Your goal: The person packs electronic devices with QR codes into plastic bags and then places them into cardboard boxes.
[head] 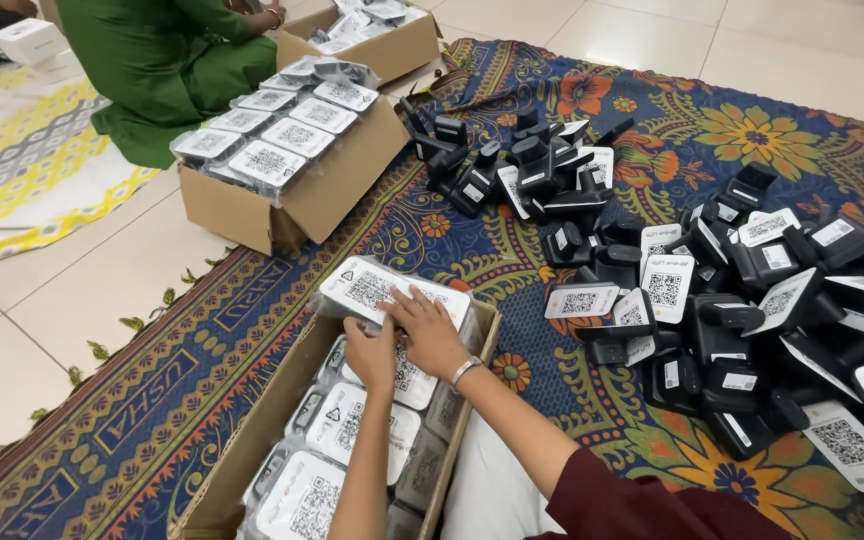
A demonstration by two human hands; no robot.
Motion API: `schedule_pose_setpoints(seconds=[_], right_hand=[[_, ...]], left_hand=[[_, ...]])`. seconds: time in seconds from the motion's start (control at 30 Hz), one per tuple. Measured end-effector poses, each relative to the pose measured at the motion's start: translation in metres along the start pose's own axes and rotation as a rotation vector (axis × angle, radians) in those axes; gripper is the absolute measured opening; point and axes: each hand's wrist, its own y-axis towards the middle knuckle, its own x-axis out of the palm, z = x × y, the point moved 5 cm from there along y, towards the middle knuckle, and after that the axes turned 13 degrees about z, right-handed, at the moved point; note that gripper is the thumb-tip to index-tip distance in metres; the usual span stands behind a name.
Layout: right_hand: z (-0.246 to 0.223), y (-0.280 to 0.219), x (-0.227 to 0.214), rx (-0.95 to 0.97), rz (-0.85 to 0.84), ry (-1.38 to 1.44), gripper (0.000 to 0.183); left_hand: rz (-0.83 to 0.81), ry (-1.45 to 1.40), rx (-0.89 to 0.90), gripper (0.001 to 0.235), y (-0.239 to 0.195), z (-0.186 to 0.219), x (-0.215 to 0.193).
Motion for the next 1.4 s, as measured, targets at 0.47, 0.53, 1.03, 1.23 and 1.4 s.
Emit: schedule_pose_setpoints(seconds=[0.47, 0.53, 1.03, 1.23, 1.4], right_hand=[[0.014, 0.010, 0.026, -0.038, 0.111, -0.111, 0.060], [0.016, 0.010, 0.025, -0.023, 0.095, -0.126, 0.060], [0.094, -0.168, -0.091, 0.161, 0.112, 0.120, 0.051], [0.207, -0.330, -0.194, 0.628, 0.588, 0.391, 0.039], [0.232, -0.503, -0.292, 0.878, 1.315, 0.397, 0.033]], left_hand=[[-0.076, 0.189, 0.277, 0.026, -0.010, 0.043, -0.015], [-0.079, 0.173, 0.251, 0.027, -0.010, 0.046, -0.018], [-0.432, 0.139, 0.590, 0.014, -0.123, 0.138, 0.025], [-0.752, -0.191, 0.755, 0.016, -0.314, 0.191, 0.081], [-1.092, -0.357, 0.915, 0.018, -0.489, 0.234, 0.078]])
